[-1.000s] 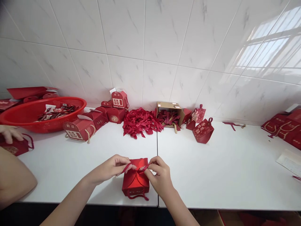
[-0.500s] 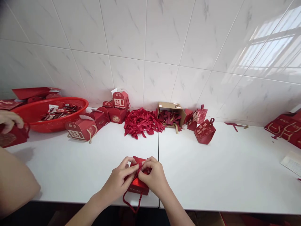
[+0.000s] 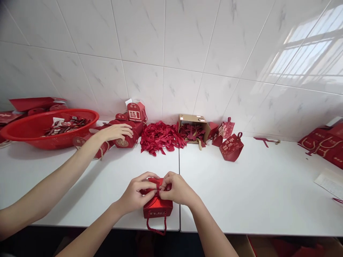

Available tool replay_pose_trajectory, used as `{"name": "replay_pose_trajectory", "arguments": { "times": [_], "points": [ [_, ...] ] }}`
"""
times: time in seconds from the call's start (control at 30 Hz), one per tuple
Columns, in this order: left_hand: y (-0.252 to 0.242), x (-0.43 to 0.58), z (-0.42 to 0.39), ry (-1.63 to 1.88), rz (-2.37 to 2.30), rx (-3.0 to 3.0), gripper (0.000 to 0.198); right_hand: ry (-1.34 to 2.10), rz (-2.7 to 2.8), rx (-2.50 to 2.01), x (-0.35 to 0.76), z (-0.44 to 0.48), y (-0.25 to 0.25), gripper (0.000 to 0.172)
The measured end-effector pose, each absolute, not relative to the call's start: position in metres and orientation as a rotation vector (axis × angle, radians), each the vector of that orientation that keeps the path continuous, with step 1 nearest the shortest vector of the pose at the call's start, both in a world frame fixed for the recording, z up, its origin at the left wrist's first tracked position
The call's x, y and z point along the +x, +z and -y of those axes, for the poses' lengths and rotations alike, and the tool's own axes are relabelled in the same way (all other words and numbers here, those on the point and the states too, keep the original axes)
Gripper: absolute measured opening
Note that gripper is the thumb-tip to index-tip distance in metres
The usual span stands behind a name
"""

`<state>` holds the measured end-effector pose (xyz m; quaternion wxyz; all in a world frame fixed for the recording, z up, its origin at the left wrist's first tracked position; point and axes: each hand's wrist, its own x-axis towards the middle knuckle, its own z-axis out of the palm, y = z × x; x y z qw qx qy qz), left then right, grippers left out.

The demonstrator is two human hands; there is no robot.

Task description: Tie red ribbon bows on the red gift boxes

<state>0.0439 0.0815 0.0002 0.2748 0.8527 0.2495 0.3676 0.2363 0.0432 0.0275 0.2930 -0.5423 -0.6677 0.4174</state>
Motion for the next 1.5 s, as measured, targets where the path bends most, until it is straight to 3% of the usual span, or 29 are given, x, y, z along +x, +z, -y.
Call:
{"name": "replay_pose_trajectory", "arguments": {
  "times": [0.2,0.4,0.5,0.67,0.8,1.0,1.13,1.23,1.37,1.43,1.5],
  "points": [
    [0.02,0.025,-0.081,0.814,-1.062,2.313,0.01,0.888,1.866,-1.478,0.252,-0.031,0.026,0.012],
    [0.022,0.026,-0.086,0.727,-0.894,2.134,0.016,0.535,1.929,-1.52,0.246,-0.025,0.023,0.01],
    [0.023,0.024,-0.087,0.624,-0.945,2.332,0.022,0.319,1.974,-1.574,0.244,-0.022,0.022,0.011],
    [0.025,0.019,-0.086,0.756,-0.9,2.491,0.024,0.07,1.992,-1.598,0.243,-0.018,0.019,0.009],
    [0.017,0.014,-0.089,0.796,-0.907,2.478,0.035,0.061,1.973,-1.593,0.248,-0.018,0.014,0.011],
    [0.011,0.007,-0.092,0.773,-1.094,2.678,0.035,0.05,1.942,-1.574,0.255,-0.013,0.011,0.022],
    [0.003,0.008,-0.088,0.779,-1.113,2.515,0.037,0.326,1.967,-1.437,0.263,-0.01,0.009,0.027],
    [-0.004,0.008,-0.09,0.824,-1.056,2.153,0.035,0.751,1.979,-1.235,0.271,-0.012,-0.003,0.043],
    [-0.011,0.005,-0.109,1.075,-1.115,1.622,0.033,1.006,1.973,-1.105,0.267,-0.015,-0.027,0.103],
    [-0.014,0.003,-0.122,1.127,-1.249,1.502,0.033,0.968,1.929,-1.149,0.262,-0.015,-0.036,0.105],
    [-0.019,0.0,-0.134,1.099,-1.35,1.471,0.031,0.88,1.861,-1.216,0.265,-0.017,-0.042,0.096]
  ]
}}
